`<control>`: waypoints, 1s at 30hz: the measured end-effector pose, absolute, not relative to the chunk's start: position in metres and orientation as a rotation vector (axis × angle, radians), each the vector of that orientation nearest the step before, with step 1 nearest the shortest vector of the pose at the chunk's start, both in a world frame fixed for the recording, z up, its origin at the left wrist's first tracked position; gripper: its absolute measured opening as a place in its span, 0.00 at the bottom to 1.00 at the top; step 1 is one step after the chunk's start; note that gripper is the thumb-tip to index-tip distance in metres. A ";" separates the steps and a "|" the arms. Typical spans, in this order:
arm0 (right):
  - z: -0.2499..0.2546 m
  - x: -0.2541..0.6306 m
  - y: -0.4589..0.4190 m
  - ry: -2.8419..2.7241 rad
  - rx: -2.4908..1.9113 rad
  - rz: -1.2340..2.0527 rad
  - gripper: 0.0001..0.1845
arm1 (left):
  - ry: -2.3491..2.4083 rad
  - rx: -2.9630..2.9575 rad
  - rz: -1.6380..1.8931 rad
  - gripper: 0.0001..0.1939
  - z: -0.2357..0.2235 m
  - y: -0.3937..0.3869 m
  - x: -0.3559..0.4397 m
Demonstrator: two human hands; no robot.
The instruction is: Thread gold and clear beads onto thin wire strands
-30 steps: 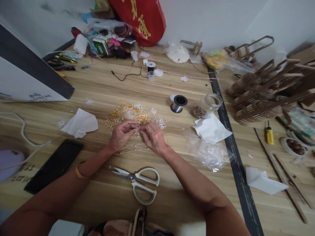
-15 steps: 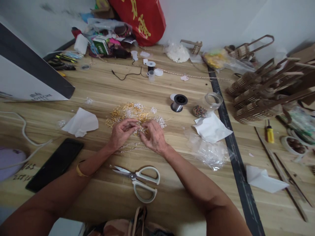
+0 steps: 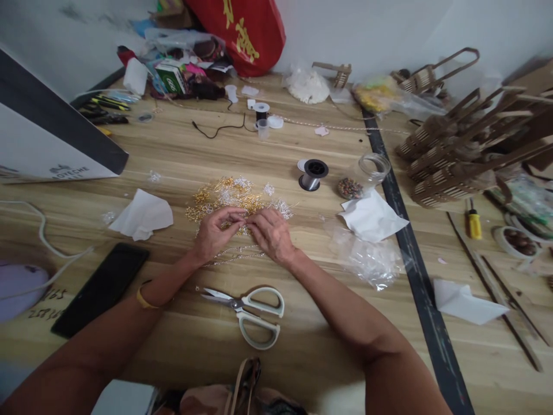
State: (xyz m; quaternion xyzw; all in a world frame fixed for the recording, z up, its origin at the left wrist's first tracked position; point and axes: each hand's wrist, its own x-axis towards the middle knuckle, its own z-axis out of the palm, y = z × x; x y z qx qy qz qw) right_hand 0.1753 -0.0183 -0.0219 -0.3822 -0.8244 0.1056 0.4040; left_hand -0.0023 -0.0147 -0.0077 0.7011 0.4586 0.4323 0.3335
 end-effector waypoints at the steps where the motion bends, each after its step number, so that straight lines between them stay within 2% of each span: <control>1: -0.022 0.175 -0.018 -2.087 -0.971 0.268 0.07 | 1.194 1.827 1.129 0.12 -0.007 -0.015 -0.002; 10: -0.019 0.176 -0.019 -1.887 -1.001 0.430 0.06 | 1.250 1.731 1.181 0.11 -0.005 -0.009 -0.006; 20: 0.001 0.186 -0.003 -1.282 -1.136 1.083 0.12 | 1.270 1.664 1.177 0.10 -0.010 -0.005 -0.009; 30: 0.008 0.206 0.009 -1.274 -1.092 1.133 0.11 | 1.245 1.777 1.118 0.08 -0.012 -0.003 -0.012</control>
